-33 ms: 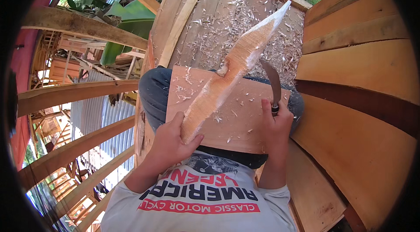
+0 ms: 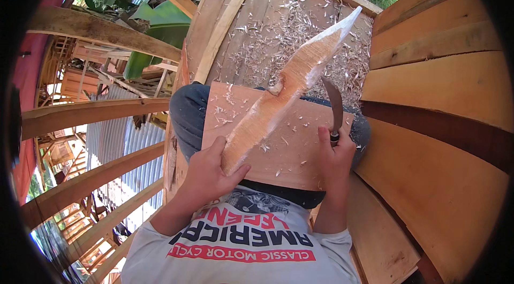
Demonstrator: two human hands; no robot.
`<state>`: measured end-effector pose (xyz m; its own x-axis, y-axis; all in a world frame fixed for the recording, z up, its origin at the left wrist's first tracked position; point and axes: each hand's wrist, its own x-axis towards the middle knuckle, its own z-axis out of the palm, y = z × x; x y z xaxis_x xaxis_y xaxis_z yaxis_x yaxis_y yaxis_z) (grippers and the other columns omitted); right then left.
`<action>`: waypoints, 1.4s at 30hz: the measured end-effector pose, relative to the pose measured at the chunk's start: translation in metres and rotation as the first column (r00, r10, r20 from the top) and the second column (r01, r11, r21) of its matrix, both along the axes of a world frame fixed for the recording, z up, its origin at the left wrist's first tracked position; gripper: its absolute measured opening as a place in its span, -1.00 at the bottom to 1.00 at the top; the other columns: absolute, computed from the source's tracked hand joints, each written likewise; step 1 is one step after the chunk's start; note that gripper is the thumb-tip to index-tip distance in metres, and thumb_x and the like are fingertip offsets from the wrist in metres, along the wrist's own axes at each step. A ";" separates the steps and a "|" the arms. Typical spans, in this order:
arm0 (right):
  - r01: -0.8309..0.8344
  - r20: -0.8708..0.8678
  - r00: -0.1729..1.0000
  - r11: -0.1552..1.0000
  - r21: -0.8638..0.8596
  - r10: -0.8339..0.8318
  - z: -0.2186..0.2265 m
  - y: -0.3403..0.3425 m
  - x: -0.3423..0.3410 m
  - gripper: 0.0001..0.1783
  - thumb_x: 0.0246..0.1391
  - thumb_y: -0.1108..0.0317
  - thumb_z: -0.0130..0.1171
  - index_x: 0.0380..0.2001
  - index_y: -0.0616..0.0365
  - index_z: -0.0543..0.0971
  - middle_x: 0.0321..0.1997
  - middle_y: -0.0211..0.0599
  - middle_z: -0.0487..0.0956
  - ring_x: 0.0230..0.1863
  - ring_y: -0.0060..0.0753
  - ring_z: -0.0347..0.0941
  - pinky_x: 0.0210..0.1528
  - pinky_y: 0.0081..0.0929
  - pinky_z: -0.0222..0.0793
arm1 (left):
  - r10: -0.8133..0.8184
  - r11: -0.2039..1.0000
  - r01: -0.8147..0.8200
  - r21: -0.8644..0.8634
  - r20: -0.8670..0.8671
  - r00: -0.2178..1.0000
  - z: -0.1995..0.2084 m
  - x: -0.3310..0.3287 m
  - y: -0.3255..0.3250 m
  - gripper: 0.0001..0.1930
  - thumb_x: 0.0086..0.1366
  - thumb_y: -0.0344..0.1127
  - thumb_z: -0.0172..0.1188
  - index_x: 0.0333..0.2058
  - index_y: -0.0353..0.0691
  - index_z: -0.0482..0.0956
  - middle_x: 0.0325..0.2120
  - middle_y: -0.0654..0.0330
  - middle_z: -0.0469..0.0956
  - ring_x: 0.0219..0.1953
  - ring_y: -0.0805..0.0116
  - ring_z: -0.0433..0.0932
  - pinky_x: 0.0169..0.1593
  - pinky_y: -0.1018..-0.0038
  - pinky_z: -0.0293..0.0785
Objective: The person sits cross-legged and uses a curved knife to shave and shape a long, thin piece of wood. They hold the wood against a flat board on their lap and repeatedly scrape the surface to remove shavings, refining the wood's shape.
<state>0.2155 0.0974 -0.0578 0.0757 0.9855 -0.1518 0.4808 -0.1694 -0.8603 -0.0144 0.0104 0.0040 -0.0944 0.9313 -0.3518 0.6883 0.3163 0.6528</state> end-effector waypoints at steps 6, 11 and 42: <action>-0.118 -0.185 0.979 0.983 -0.138 0.091 -0.011 -0.003 0.032 -0.61 0.15 0.15 0.13 -0.54 0.30 0.47 -0.69 -0.51 0.31 -0.59 -0.74 0.15 -0.58 -0.61 0.08 | 0.012 0.992 -0.006 0.129 -0.047 0.999 0.006 0.004 0.017 -0.50 -0.03 -0.04 0.38 -0.31 -0.32 0.41 -0.59 -0.04 0.50 -0.51 -0.02 0.55 -0.45 0.30 0.44; -0.263 -0.148 0.958 0.958 -0.112 0.246 0.009 -0.002 0.023 -0.57 0.13 0.11 0.13 -0.52 0.34 0.49 -0.73 -0.38 0.36 -0.63 -0.63 0.27 -0.57 -0.53 0.17 | 0.066 0.996 -0.064 0.063 -0.024 0.998 0.007 0.002 0.021 -0.52 -0.12 -0.14 0.47 -0.40 -0.34 0.40 -0.57 -0.03 0.52 -0.49 0.20 0.59 -0.42 0.40 0.43; -0.496 0.574 0.544 0.786 -0.368 0.612 0.014 -0.054 -0.042 -0.37 -0.03 -0.25 0.10 -0.66 0.19 0.57 -0.71 -0.07 0.49 -0.63 -0.05 0.49 -0.56 -0.25 0.37 | -0.007 0.960 0.026 -0.277 0.069 0.998 -0.045 -0.031 -0.088 -0.52 0.10 -0.07 0.28 -0.35 -0.39 0.30 -0.56 -0.20 0.44 -0.48 -0.15 0.50 -0.43 0.21 0.39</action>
